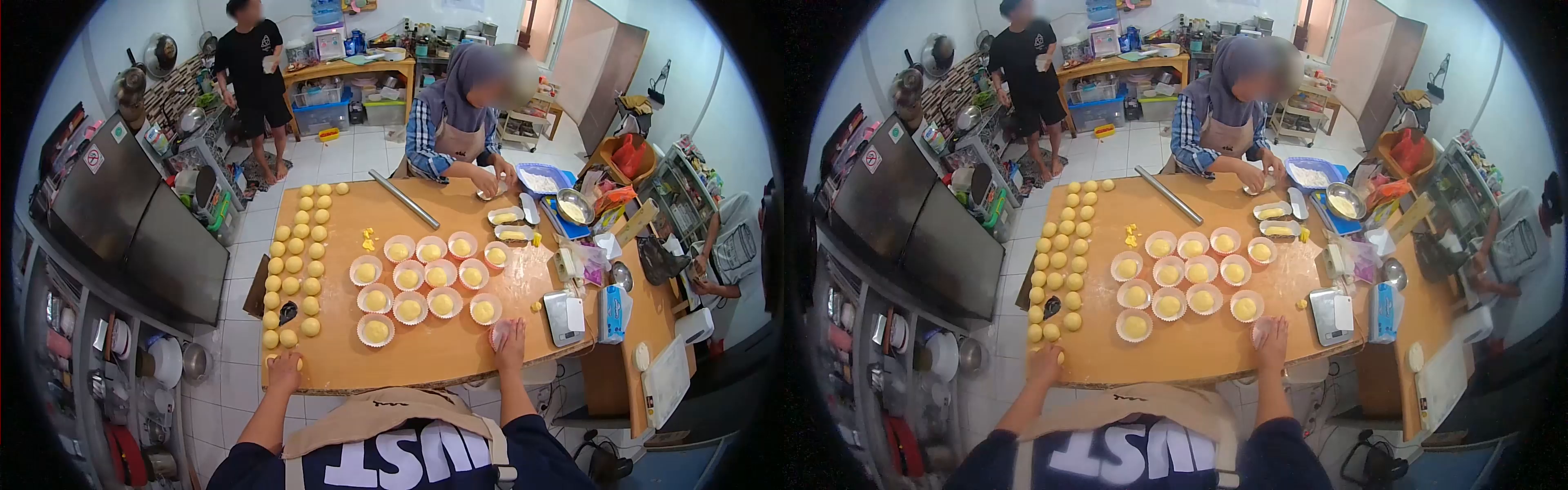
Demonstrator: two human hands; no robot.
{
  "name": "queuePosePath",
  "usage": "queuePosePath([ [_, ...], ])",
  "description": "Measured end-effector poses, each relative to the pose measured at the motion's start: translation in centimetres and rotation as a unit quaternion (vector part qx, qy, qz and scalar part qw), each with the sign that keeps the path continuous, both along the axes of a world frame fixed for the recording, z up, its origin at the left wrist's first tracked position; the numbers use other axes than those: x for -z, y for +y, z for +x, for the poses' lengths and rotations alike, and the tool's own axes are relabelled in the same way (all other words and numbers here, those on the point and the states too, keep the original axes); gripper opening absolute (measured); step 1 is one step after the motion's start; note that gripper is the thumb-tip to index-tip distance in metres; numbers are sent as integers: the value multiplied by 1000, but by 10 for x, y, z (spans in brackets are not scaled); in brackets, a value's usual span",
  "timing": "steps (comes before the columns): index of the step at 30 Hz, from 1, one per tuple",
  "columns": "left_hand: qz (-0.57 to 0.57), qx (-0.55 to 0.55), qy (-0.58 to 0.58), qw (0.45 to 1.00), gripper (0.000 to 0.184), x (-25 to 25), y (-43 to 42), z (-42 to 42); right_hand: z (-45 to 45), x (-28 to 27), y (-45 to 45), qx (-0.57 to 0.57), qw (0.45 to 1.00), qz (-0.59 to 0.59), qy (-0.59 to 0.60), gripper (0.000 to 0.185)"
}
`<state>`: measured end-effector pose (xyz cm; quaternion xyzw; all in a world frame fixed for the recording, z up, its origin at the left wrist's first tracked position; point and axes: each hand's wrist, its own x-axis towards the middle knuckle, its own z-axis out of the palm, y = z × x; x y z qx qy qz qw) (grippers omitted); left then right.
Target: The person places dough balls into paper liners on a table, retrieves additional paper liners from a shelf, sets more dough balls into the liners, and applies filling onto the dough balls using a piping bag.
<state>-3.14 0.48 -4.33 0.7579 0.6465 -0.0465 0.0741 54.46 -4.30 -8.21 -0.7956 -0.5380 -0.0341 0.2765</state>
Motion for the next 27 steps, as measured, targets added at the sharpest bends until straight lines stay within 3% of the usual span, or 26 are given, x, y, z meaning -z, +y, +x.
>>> queuePosePath([
  [4, -45, -31, -34, 998, 48, -16, -2, 7, 4, 3, 0, -19, 1000, 13, 3, 44],
  [10, -12, -15, -33, 999, 49, -9, -3, 3, -5, -22, 7, 8, 999, 30, 29, 24],
  [19, -1, 2, 1, 1000, 43, -16, -6, 4, 29, -30, 32, -7, 989, -3, -151, 10],
  [22, -13, -15, -51, 999, 45, -2, -3, -3, 32, -43, 32, 2, 984, 10, -178, 9],
  [27, -1, -11, -55, 998, 44, -1, -4, -3, 36, -67, 28, 15, 981, -85, -176, 7],
])
